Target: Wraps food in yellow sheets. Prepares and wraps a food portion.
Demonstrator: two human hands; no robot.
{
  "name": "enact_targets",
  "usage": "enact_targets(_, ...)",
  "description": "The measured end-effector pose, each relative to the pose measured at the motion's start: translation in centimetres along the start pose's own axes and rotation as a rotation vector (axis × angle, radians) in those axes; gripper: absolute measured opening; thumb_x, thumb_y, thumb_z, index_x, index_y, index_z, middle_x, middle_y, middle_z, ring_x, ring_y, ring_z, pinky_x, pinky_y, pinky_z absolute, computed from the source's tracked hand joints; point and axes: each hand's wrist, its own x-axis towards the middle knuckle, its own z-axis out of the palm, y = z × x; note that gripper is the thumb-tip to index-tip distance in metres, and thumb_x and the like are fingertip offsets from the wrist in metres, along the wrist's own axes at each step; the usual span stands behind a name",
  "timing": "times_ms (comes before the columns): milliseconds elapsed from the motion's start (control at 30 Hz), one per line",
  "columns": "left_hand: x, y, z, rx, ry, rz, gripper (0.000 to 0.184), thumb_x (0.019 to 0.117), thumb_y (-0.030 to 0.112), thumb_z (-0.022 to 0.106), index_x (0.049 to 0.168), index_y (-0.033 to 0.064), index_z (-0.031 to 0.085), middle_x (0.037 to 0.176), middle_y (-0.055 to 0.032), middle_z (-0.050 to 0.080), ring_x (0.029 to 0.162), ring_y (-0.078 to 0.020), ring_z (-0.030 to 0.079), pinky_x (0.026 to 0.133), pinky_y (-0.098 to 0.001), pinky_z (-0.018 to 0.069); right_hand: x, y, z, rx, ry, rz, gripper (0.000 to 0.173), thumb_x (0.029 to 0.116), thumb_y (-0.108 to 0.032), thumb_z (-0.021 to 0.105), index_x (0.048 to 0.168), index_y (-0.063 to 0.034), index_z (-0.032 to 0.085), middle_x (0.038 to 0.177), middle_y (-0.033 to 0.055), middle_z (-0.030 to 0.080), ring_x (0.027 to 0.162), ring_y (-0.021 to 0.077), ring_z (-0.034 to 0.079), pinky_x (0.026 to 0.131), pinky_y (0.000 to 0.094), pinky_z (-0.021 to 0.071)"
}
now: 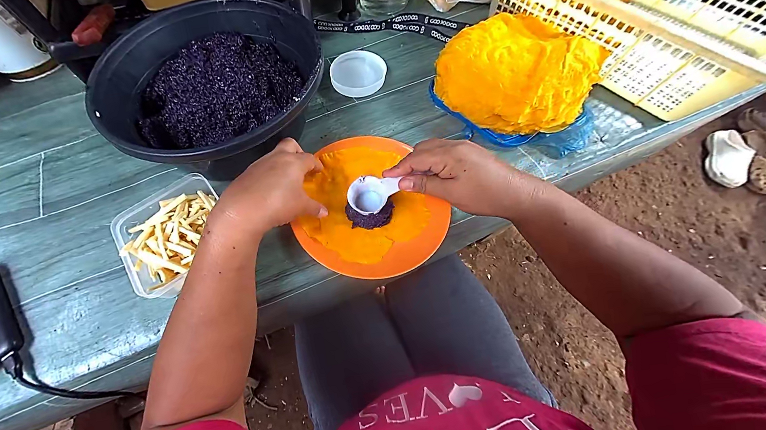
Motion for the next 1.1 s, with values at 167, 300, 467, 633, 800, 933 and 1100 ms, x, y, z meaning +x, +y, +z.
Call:
enact_targets(167, 0.2, -0.1, 0.2, 0.056, -0.018, -0.002, 0.055, 0.0859, 0.025, 0.085, 0.134, 0.0064, 0.066, 0.138, -0.0172, 0.055, 0.124, -0.0318, 0.058, 0.103, -0.0512, 0.0494, 0.6, -1.0, 0.7, -0.040, -0.019, -0.022, 0.027, 0.1049, -0.027, 0.057, 0.118, -0.0124, 0.076, 0.095, 0.0066, 0.068, 0.091, 0.0193, 0.066, 0.081, 0.0398, 0.0551)
enact_targets(300, 0.2, -0.1, 0.2, 0.046, -0.009, 0.003, 0.055, 0.0853, 0.024, 0.086, 0.133, 0.0052, 0.067, 0.136, -0.0181, 0.056, 0.124, -0.0328, 0.058, 0.103, -0.0524, 0.0491, 0.8, -1.2, 0.6, -0.062, -0.038, -0.043, 0.029, 0.1060, -0.027, 0.055, 0.119, -0.0117, 0.075, 0.096, 0.0079, 0.068, 0.092, 0.0215, 0.067, 0.081, 0.0415, 0.0554)
enact_targets(467, 0.2, -0.1, 0.3, 0.035, -0.003, 0.003, 0.056, 0.0847, 0.024, 0.086, 0.133, 0.0040, 0.067, 0.136, -0.0194, 0.057, 0.124, -0.0341, 0.058, 0.103, -0.0536, 0.0493, 0.5, -0.6, 0.3, -0.035, -0.048, -0.038, 0.028, 0.1059, -0.027, 0.056, 0.119, -0.0113, 0.075, 0.100, 0.0078, 0.070, 0.095, 0.0201, 0.068, 0.084, 0.0413, 0.0558)
enact_targets(633, 0.2, -0.1, 0.2, 0.043, -0.011, -0.001, 0.056, 0.0854, 0.024, 0.086, 0.134, 0.0048, 0.066, 0.136, -0.0189, 0.056, 0.123, -0.0334, 0.058, 0.103, -0.0523, 0.0492, 0.4, 0.2, -0.1, 0.030, -0.069, 0.010, 0.026, 0.1045, -0.025, 0.058, 0.117, -0.0115, 0.077, 0.101, 0.0068, 0.071, 0.097, 0.0187, 0.067, 0.086, 0.0412, 0.0539)
enact_targets(800, 0.1, 0.0, 0.2, 0.039, -0.018, -0.019, 0.056, 0.0853, 0.023, 0.086, 0.135, 0.0053, 0.066, 0.137, -0.0185, 0.056, 0.123, -0.0331, 0.058, 0.103, -0.0530, 0.0490, 0.3, 0.5, 0.0, 0.381, 0.010, 0.115, 0.021, 0.1050, -0.016, 0.056, 0.114, -0.0073, 0.073, 0.107, 0.0011, 0.072, 0.098, 0.0036, 0.066, 0.089, 0.0249, 0.0544)
enact_targets(933, 0.1, 0.3, 0.0, 0.039, -0.031, -0.037, 0.057, 0.0860, 0.024, 0.085, 0.136, 0.0056, 0.065, 0.139, -0.0183, 0.055, 0.125, -0.0339, 0.057, 0.103, -0.0537, 0.0486, 0.1, 0.9, -1.2, 0.392, 0.130, 0.053, 0.022, 0.1041, -0.016, 0.057, 0.115, -0.0061, 0.073, 0.108, -0.0003, 0.071, 0.101, 0.0011, 0.065, 0.092, 0.0219, 0.0540)
enact_targets(1100, 0.0, 0.1, 0.1, 0.049, -0.026, -0.021, 0.055, 0.0865, 0.023, 0.085, 0.135, 0.0063, 0.066, 0.139, -0.0178, 0.055, 0.124, -0.0333, 0.058, 0.103, -0.0535, 0.0490, -0.7, 1.0, -0.8, 0.228, 0.103, 0.040, 0.023, 0.1036, -0.021, 0.059, 0.115, -0.0078, 0.075, 0.109, 0.0033, 0.071, 0.105, 0.0057, 0.065, 0.095, 0.0255, 0.0523)
